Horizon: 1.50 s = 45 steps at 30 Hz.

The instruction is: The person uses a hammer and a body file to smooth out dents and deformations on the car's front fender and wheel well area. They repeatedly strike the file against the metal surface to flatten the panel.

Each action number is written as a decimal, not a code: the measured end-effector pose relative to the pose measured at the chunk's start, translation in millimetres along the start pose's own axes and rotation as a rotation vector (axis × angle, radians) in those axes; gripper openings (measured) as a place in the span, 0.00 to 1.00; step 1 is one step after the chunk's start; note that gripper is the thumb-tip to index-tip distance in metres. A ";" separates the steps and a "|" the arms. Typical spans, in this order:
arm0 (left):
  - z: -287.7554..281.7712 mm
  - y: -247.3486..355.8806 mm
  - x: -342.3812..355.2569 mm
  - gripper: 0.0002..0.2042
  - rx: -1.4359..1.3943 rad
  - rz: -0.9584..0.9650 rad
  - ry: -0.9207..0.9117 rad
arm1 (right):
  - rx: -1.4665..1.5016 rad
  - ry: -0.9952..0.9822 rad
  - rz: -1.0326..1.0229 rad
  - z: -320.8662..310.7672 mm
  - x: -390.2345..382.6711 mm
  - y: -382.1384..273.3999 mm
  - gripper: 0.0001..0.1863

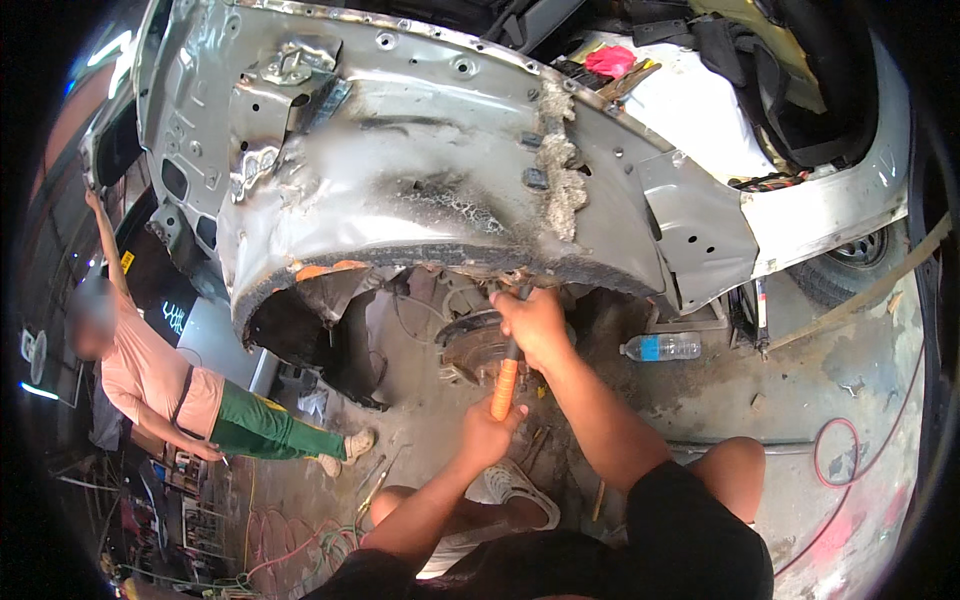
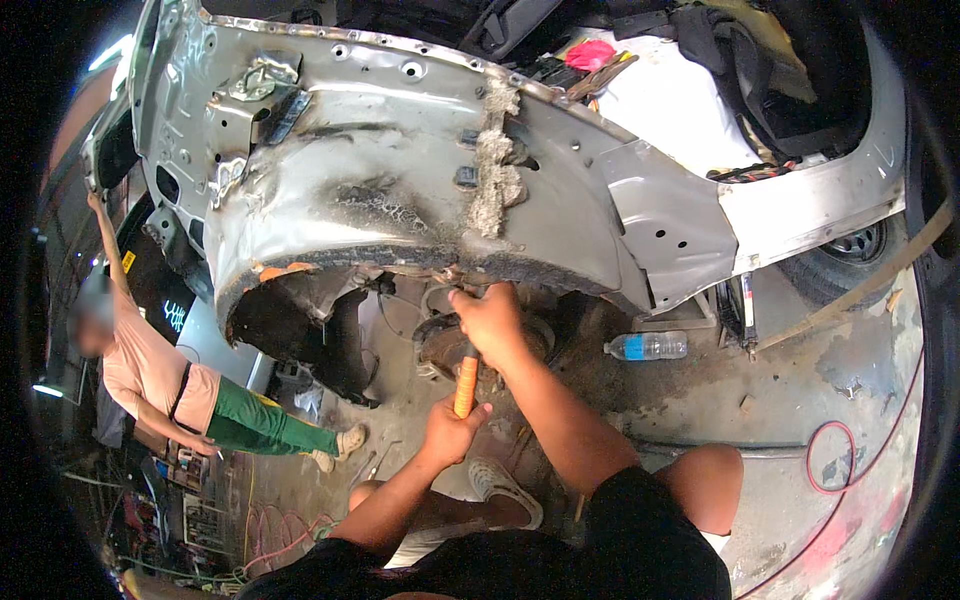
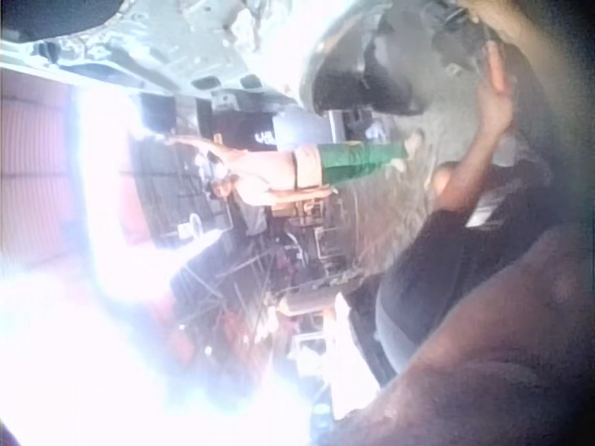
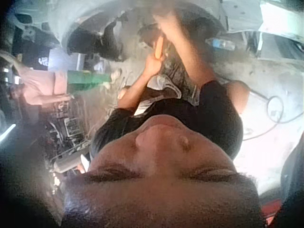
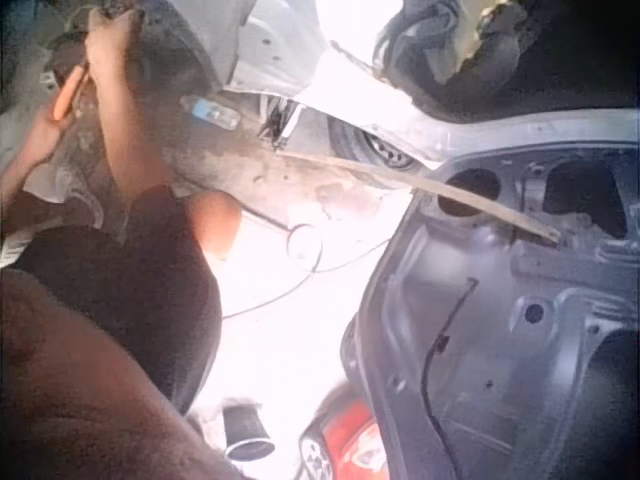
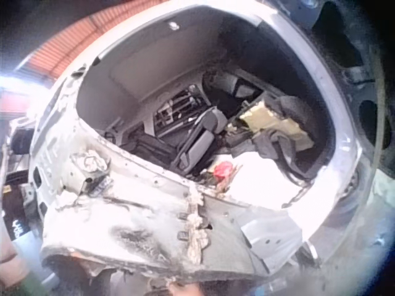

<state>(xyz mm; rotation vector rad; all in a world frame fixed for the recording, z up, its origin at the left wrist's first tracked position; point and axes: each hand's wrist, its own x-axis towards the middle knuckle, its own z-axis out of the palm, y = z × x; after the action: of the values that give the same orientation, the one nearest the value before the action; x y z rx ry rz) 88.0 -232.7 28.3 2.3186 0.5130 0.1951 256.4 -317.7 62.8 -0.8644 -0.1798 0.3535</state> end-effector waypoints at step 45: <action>-52.2 53.3 -52.6 0.28 -0.318 -0.010 -0.328 | 0.170 -0.259 -0.015 5.8 -56.0 -7.2 0.25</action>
<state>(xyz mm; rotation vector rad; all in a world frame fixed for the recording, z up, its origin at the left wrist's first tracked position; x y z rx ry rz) 41.6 -255.7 103.5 1.9846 0.3026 -0.1035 204.4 -338.9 71.4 -0.6472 -0.3903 0.4603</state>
